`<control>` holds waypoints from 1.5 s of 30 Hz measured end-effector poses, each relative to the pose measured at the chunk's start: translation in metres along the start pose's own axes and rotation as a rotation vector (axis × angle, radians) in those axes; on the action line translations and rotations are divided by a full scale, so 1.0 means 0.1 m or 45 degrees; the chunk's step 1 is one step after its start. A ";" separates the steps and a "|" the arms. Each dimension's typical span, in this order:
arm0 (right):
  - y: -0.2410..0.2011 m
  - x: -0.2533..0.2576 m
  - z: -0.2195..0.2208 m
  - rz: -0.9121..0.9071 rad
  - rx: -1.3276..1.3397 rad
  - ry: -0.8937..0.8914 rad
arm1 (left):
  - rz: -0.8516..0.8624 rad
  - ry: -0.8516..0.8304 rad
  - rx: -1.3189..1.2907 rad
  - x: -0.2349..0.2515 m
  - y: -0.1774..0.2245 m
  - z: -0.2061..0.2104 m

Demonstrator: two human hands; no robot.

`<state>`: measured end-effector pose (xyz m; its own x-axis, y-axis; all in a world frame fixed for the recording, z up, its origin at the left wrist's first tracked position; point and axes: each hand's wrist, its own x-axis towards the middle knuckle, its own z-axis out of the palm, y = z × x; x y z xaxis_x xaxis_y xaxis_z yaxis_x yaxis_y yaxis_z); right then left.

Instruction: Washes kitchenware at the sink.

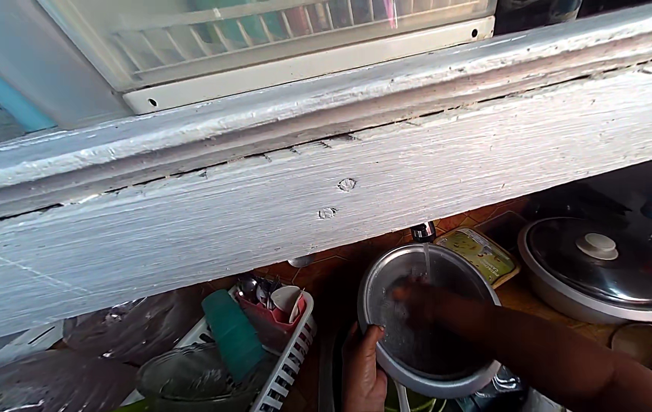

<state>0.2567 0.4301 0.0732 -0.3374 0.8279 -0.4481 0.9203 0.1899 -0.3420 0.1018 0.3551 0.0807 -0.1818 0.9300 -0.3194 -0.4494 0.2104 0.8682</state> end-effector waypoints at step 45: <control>0.91 0.29 -0.45 0.335 0.671 1.075 | 0.494 0.210 0.092 0.02 0.32 -0.34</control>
<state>0.3395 0.4946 0.0664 0.2987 0.9495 0.0958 0.6723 -0.1381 -0.7273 0.0575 0.3533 0.0950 -0.4657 0.8848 -0.0149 -0.2583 -0.1199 0.9586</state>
